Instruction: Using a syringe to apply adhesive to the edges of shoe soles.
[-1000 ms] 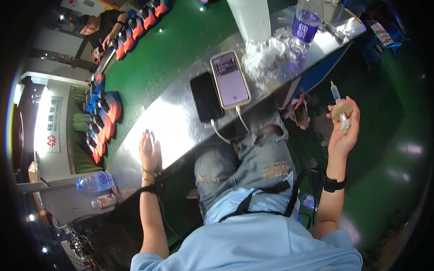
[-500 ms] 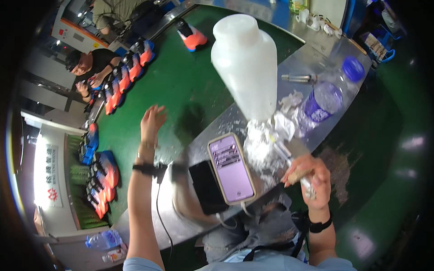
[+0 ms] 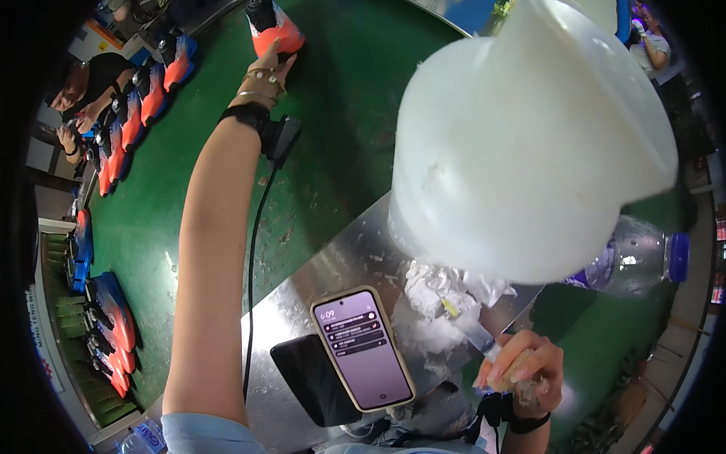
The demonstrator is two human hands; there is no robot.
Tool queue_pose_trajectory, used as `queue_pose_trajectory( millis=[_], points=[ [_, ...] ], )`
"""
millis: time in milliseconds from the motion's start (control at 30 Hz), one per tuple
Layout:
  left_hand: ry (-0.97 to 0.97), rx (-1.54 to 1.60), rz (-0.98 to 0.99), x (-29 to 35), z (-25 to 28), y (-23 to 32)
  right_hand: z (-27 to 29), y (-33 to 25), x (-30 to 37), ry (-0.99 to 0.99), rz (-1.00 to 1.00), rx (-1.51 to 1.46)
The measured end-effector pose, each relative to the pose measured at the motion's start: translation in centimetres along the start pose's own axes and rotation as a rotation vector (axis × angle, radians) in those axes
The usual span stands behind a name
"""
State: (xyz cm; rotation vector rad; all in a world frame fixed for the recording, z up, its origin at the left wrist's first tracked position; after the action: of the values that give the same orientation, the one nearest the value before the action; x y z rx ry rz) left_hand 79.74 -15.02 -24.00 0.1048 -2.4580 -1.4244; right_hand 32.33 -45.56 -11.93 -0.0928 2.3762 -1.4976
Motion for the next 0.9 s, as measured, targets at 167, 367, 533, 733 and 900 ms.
queue_pose_trajectory(
  millis=[167, 367, 533, 733, 900],
  points=[
    [-0.087, -0.163, -0.006, 8.5, 9.1, 3.6, -0.9, -0.9, 0.4, 0.035, 0.025, 0.035],
    [-0.5, -0.179, 0.121, 34.9, 15.5, 7.7, -1.6, -2.2, 3.7, 0.002, 0.069, 0.087],
    [0.237, -0.184, 0.086, 63.1, 29.2, 8.1, -2.6, -1.1, 4.8, 0.021, 0.043, 0.236],
    [0.407, -0.145, 0.231, 82.4, 32.0, 5.3, -4.8, -0.2, 6.6, 0.069, -0.001, 0.37],
    [0.341, -0.485, -0.038, 78.6, 33.8, 9.9, -7.1, -0.8, 6.6, 0.032, 0.136, 0.544]
  ],
)
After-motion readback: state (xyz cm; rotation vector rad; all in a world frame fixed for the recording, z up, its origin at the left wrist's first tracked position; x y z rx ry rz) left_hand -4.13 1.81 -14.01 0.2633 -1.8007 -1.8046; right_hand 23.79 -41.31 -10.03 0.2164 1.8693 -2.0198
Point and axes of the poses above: each hand's wrist, its own x-axis away from the middle knuckle, its own z-axis out of the back of the hand, y = z × x, the point moved 6 cm from there along -x, towards the middle knuckle, and after that the axes turned 8 degrees about -y, right-handed, at the moved point
